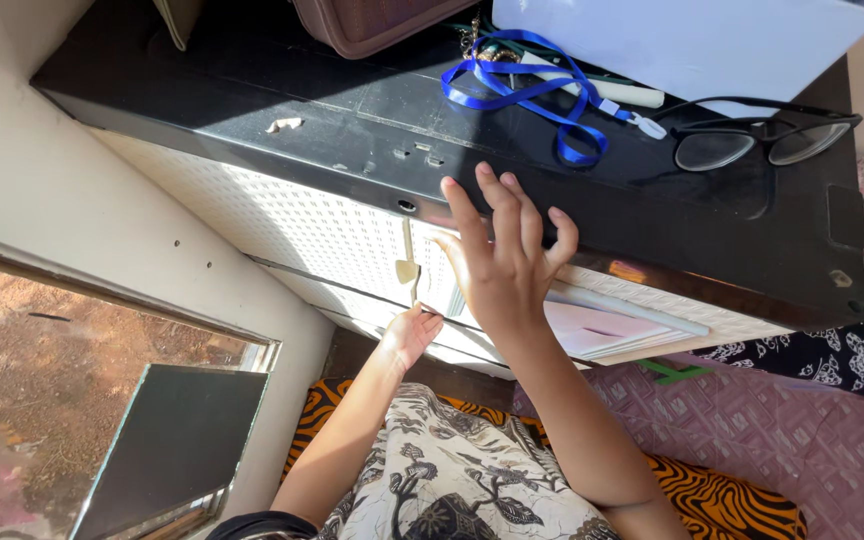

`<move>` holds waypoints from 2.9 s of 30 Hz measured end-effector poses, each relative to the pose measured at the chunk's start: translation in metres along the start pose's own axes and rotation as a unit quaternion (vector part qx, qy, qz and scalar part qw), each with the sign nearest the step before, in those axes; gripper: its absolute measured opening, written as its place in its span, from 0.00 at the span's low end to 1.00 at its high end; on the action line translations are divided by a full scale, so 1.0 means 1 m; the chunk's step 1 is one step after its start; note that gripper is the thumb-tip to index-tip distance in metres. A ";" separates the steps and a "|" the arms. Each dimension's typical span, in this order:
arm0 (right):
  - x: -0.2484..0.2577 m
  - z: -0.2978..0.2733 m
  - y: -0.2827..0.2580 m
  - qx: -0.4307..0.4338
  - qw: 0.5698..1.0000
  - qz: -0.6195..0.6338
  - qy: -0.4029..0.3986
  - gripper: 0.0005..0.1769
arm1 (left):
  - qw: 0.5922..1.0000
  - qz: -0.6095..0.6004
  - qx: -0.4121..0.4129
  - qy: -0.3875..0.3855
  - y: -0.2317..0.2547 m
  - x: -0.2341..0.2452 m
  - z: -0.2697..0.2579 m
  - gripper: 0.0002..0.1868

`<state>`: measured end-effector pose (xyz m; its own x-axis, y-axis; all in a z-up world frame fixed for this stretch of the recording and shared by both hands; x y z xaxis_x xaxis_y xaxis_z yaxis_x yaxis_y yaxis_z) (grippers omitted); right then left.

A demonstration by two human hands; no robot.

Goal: The person folds a striped shirt and a grey sweater by hand on a bed, then opens a wardrobe door and places the folded shirt on a shelf inside.

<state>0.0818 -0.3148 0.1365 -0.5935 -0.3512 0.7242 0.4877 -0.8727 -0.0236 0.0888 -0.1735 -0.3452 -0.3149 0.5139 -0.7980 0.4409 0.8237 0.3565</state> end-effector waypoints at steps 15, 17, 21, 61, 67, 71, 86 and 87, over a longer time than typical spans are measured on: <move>0.061 -0.026 0.050 0.126 0.988 0.044 -0.076 0.35 | 0.990 0.071 -0.047 0.110 -0.085 -0.068 -0.025 0.41; 0.078 -0.034 0.075 0.114 0.988 0.063 -0.077 0.34 | 0.991 0.085 -0.041 0.090 -0.109 -0.075 -0.015 0.43; 0.109 -0.052 0.130 0.089 0.989 0.096 -0.073 0.29 | 0.985 0.061 -0.028 0.161 -0.160 -0.059 0.013 0.40; -0.087 -0.518 0.602 -0.286 0.849 0.156 -0.416 0.39 | 0.655 0.701 -0.282 0.001 -0.408 -0.323 0.079 0.22; -0.103 -0.527 0.611 -0.303 0.823 0.144 -0.457 0.36 | 0.444 0.856 -0.254 -0.067 -0.410 -0.351 0.109 0.28; -0.119 -0.510 0.632 -0.300 0.835 0.103 -0.450 0.36 | 0.409 0.886 -0.198 -0.093 -0.411 -0.353 0.158 0.29; -0.195 -0.410 0.714 -0.283 0.885 0.012 -0.371 0.39 | 0.308 0.935 -0.145 -0.097 -0.386 -0.428 0.324 0.41; -0.197 -0.408 0.718 -0.292 0.875 -0.005 -0.386 0.40 | 0.303 0.936 -0.152 -0.094 -0.384 -0.430 0.331 0.40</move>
<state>0.2880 -1.0109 -0.3048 0.1237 -0.2055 0.9708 -0.0588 -0.9781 -0.1995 0.3333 -0.7907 -0.2998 0.3135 0.1507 0.9376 -0.4081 -0.8701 0.2763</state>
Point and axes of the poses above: each hand's wrist, its own z-axis towards the middle knuckle, its own x-axis out of the back of the hand, y = z × x, the point moved 6 cm from there along z, towards the middle knuckle, and after that the axes turned 10 degrees about -y, right-handed, at the moved point
